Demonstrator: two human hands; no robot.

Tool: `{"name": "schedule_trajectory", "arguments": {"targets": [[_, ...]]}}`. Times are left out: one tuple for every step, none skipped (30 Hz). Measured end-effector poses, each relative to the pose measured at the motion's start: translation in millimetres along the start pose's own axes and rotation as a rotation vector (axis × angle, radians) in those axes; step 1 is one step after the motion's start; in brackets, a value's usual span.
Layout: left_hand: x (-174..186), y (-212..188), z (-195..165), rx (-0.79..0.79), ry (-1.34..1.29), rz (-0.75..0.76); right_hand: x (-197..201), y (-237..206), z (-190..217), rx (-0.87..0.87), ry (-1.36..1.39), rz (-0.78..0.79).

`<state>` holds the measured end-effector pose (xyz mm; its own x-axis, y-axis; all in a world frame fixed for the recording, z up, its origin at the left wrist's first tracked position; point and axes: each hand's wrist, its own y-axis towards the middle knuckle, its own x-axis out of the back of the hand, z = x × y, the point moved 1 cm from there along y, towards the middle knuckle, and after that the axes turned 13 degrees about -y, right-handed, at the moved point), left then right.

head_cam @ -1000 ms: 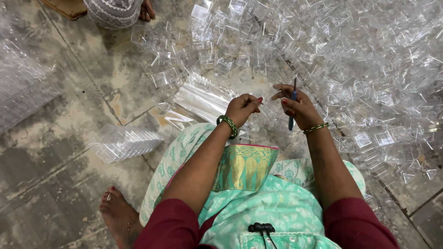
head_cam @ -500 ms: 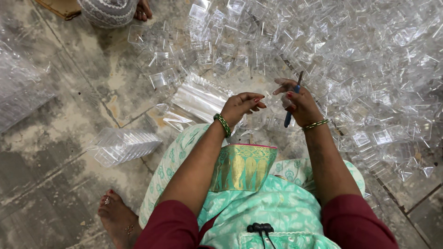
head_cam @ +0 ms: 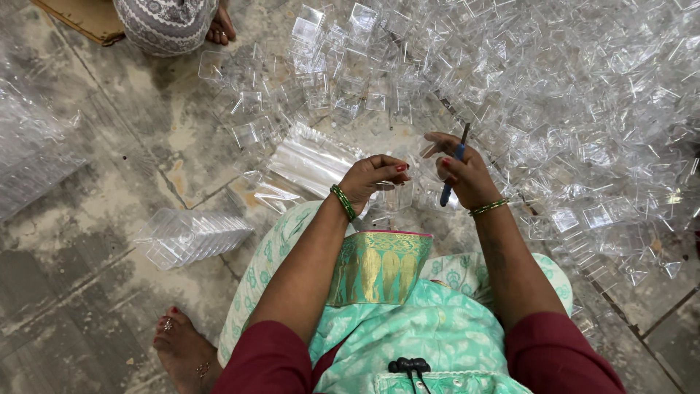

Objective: The person sits on the floor among large piles of clear plastic boxes and trims excess plastic from the edges of each box using a small blade held in one hand, placing finished boxes aside and picking up the next box.

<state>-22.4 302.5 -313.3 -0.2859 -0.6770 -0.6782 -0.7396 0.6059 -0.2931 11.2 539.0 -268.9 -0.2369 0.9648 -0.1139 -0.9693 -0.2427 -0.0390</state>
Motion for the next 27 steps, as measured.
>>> {"name": "schedule_trajectory", "arguments": {"targets": [[0,1,0,0.01,-0.01,0.006,1,0,0,-0.003,-0.019,-0.014],[-1,1,0,0.019,-0.021,0.012,2,-1,0,-0.007,-0.04,-0.027],[-1,2,1,0.031,-0.029,0.0,2,-1,0,0.037,-0.123,-0.037],[0,3,2,0.042,-0.037,-0.012,1,-1,2,0.082,-0.207,-0.046],[0,4,3,0.053,-0.044,-0.025,0,0,3,0.128,-0.29,-0.056],[0,4,3,0.049,-0.005,-0.037,-2,0,5,0.103,-0.308,-0.039],[0,5,3,0.046,0.035,-0.05,-4,-2,6,0.078,-0.324,-0.024],[0,5,3,0.043,0.074,-0.062,-6,-2,9,0.054,-0.341,-0.008],[0,6,3,0.041,0.091,-0.065,-8,-3,12,0.044,-0.357,-0.008],[-1,6,3,0.039,0.108,-0.066,-9,-3,16,0.035,-0.374,-0.01],[-2,6,2,0.038,0.127,-0.068,-11,-2,19,0.026,-0.388,-0.012],[-2,7,2,0.028,0.151,-0.127,-12,-2,22,0.02,-0.453,-0.03],[-3,8,1,0.019,0.176,-0.186,-12,-1,26,0.013,-0.518,-0.048],[-4,9,0,0.01,0.2,-0.244,-12,1,28,0.005,-0.584,-0.067],[-4,10,-1,0.01,0.224,-0.324,-11,5,31,0.028,-0.682,-0.146],[-3,11,-2,0.009,0.249,-0.404,-10,11,33,0.053,-0.78,-0.225],[-2,11,-3,0.007,0.274,-0.483,-8,16,36,0.079,-0.878,-0.305],[-1,12,-5,-0.008,0.182,-0.511,-8,21,36,0.046,-0.875,-0.31],[1,14,-7,-0.025,0.091,-0.537,-10,26,35,0.014,-0.873,-0.316],[3,14,-8,-0.041,-0.001,-0.562,-11,31,34,-0.019,-0.87,-0.322],[5,15,-10,-0.05,-0.018,-0.566,-16,36,32,0.007,-0.889,-0.298],[7,15,-10,-0.058,-0.037,-0.569,-22,42,28,0.032,-0.909,-0.274],[7,15,-12,-0.066,-0.057,-0.571,-29,48,24,0.056,-0.932,-0.249],[8,15,-12,-0.097,-0.07,-0.569,-35,53,21,0.09,-0.999,-0.283],[8,15,-12,-0.127,-0.083,-0.567,-41,58,17,0.122,-1.065,-0.317],[8,14,-12,-0.155,-0.098,-0.566,-46,61,14,0.154,-1.132,-0.35],[7,13,-12,-0.169,-0.13,-0.571,-48,63,11,0.106,-1.163,-0.363]]}}
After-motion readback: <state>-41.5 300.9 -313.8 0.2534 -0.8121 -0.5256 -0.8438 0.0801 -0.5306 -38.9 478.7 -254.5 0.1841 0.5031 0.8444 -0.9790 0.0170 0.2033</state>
